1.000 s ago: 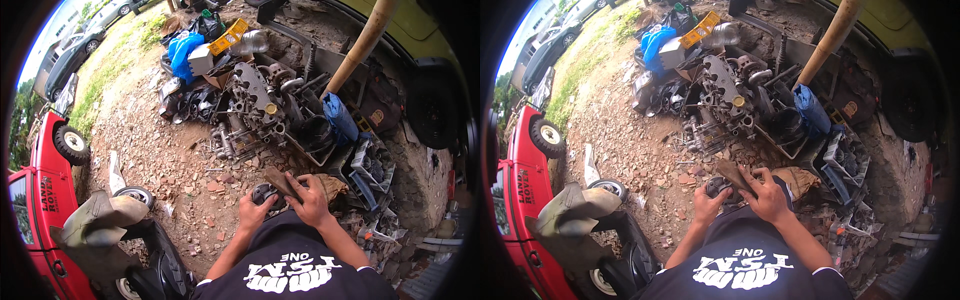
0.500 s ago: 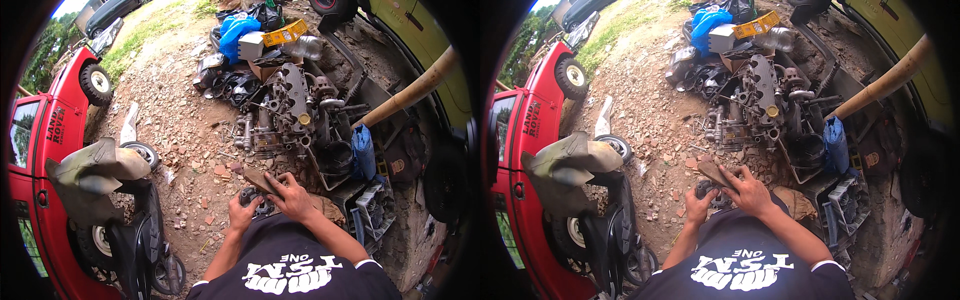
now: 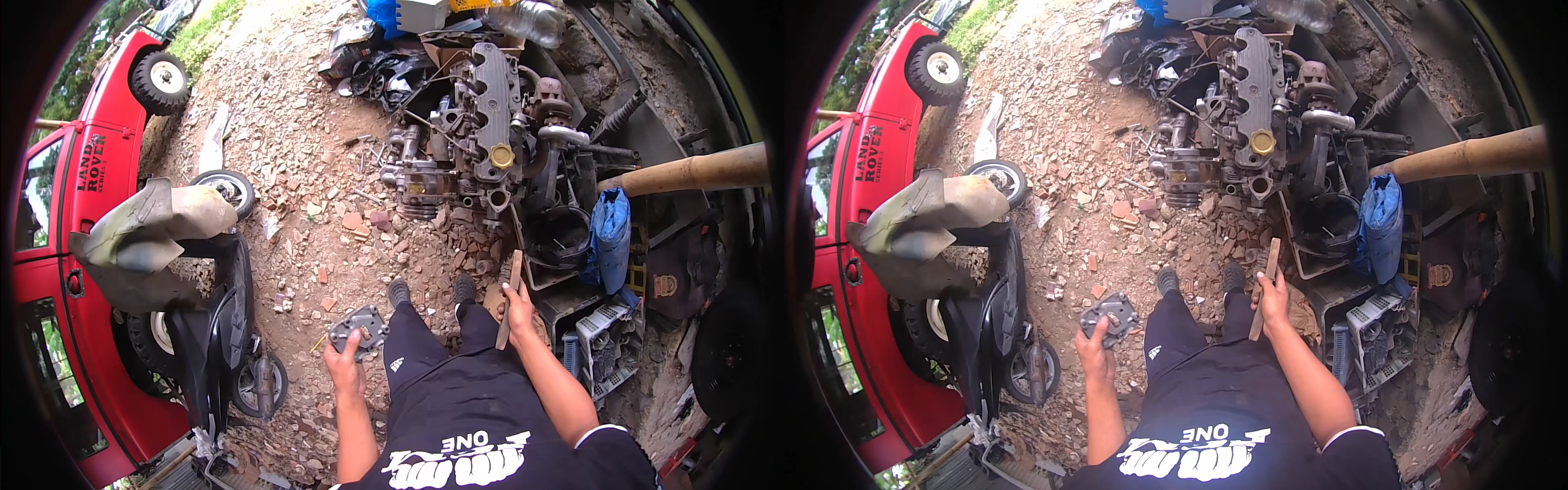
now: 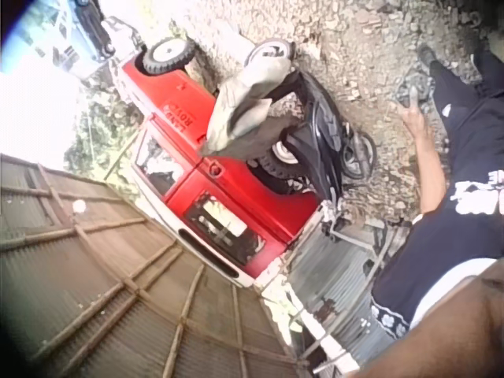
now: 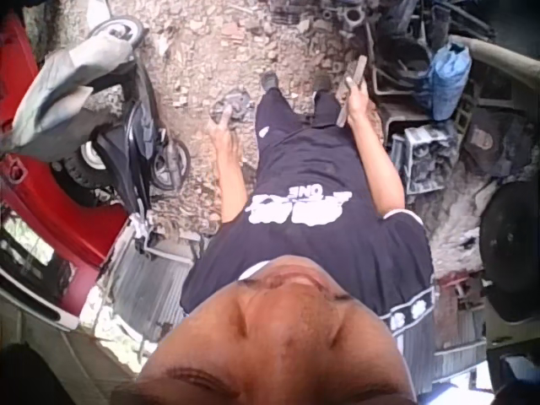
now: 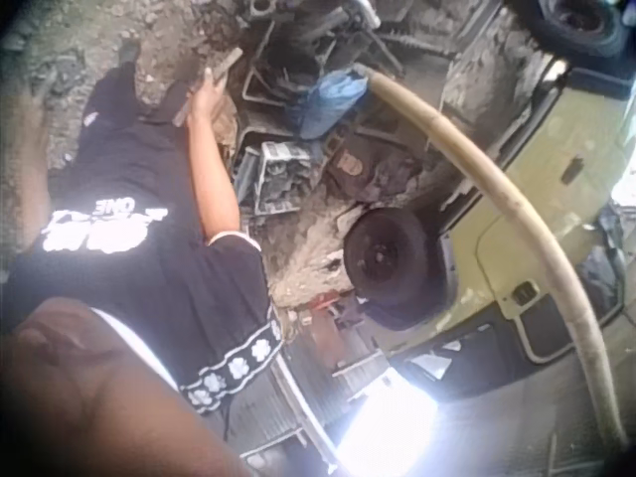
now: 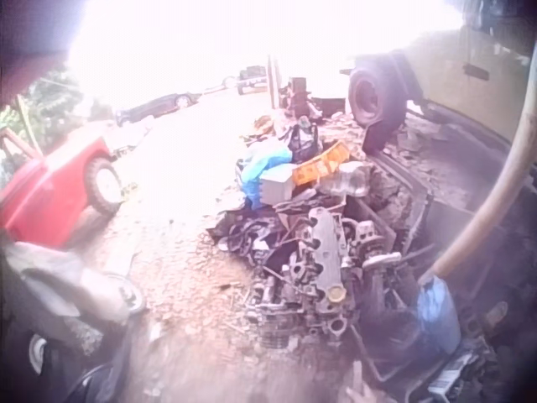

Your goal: The person is working on a disassembled engine, using a wrench to tighten bolts on a starter motor. They then remove a metal plate and use a sanding block to clean its surface.

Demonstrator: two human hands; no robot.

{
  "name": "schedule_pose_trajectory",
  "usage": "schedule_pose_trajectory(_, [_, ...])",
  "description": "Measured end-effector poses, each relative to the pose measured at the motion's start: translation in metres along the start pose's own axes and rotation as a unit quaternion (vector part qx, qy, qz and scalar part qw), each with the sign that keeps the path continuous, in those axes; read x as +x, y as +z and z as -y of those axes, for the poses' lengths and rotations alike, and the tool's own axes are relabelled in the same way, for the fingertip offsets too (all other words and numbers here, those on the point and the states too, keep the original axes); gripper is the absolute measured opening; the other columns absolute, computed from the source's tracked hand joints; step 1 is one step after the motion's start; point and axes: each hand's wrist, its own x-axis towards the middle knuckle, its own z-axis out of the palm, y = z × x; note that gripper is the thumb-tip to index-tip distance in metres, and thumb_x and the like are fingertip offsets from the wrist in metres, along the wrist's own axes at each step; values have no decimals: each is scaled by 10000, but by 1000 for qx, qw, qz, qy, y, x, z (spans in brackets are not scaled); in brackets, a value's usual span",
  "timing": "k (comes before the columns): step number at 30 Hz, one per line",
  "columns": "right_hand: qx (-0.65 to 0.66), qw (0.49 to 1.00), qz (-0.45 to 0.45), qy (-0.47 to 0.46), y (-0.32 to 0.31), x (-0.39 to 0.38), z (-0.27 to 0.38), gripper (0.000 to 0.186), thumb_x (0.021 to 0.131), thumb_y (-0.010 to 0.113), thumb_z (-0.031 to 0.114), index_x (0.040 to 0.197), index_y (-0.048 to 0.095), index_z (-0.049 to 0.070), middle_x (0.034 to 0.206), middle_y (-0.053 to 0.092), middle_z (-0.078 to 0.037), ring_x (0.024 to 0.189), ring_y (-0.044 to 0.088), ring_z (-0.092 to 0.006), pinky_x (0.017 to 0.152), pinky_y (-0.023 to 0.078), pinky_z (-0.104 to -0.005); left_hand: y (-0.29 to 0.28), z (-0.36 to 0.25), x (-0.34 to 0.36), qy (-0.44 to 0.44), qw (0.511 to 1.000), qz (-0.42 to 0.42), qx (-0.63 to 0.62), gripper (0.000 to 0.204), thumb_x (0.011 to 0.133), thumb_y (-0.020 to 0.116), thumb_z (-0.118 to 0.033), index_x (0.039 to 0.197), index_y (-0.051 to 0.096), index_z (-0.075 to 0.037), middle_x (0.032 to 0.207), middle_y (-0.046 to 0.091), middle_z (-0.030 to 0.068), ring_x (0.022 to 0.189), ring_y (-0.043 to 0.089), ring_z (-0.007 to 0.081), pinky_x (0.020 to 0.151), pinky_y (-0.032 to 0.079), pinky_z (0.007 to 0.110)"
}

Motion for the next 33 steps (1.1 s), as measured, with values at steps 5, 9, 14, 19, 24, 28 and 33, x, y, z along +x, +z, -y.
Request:
schedule_pose_trajectory(5, [-54, 966, 57, 248, -3, 75, -93, 229, 991, 681, 249, 1117, 576, 89, 894, 567, -31, 648, 574, -140, 495, 488, -281, -47, 122, -98, -177, 962, -154, -140, 378, 911, 711, -7, 1278, 621, 5, 1162, 711, 120, 1047, 697, 246, 960, 561, 420])
schedule_pose_trajectory(9, [-125, 945, 153, 261, 8, 73, -146, 284, 1056, 598, 288, 1272, 569, 106, 956, 599, -13, 689, 591, -124, 535, 500, -287, -46, 161, -104, -198, 953, -167, -160, 391, 946, 682, -54, 1326, 600, -9, 1212, 696, 103, 1113, 674, 244, 1015, 533, 435])
schedule_pose_trajectory(14, [-162, 921, 205, 289, 35, 131, -236, 302, 1068, 572, 306, 1311, 565, 125, 923, 587, -15, 670, 590, -132, 535, 503, -290, -69, 286, -21, -222, 942, -142, -208, 423, 950, 688, -65, 1359, 586, -35, 1266, 681, 96, 1177, 654, 243, 1038, 517, 430])
schedule_pose_trajectory(19, [-194, 914, 187, 304, 52, 206, -321, 331, 1069, 570, 347, 1325, 558, 139, 870, 547, -17, 637, 544, -142, 528, 474, -290, -76, 393, 76, -257, 930, -142, -222, 350, 929, 671, 4, 1275, 621, -11, 1142, 726, 99, 1028, 719, 207, 943, 589, 368])
schedule_pose_trajectory(24, [-153, 927, 27, 341, 98, 288, -379, 333, 1078, 543, 376, 1152, 509, 54, 845, 487, -28, 635, 500, -139, 505, 447, -301, -99, 486, 127, -117, 932, -317, -130, 277, 911, 680, 21, 1180, 638, -28, 1065, 720, 77, 961, 698, 164, 884, 565, 331])
schedule_pose_trajectory(28, [-294, 917, 183, 196, 155, 296, -330, 266, 1084, 545, 346, 1158, 511, 93, 922, 540, -40, 686, 513, -135, 561, 454, -297, -129, 453, 168, -144, 935, -238, -222, 357, 970, 654, -99, 1307, 599, 4, 1222, 694, 101, 1140, 664, 201, 1028, 496, 383])
schedule_pose_trajectory(33, [-282, 901, 271, 186, 183, 293, -321, 356, 1091, 510, 373, 1218, 528, 41, 927, 575, -69, 591, 478, -103, 479, 434, -262, -159, 428, 155, -108, 932, -274, -213, 407, 976, 641, -58, 1361, 557, 43, 1224, 657, 170, 1227, 622, 280, 1082, 473, 433])
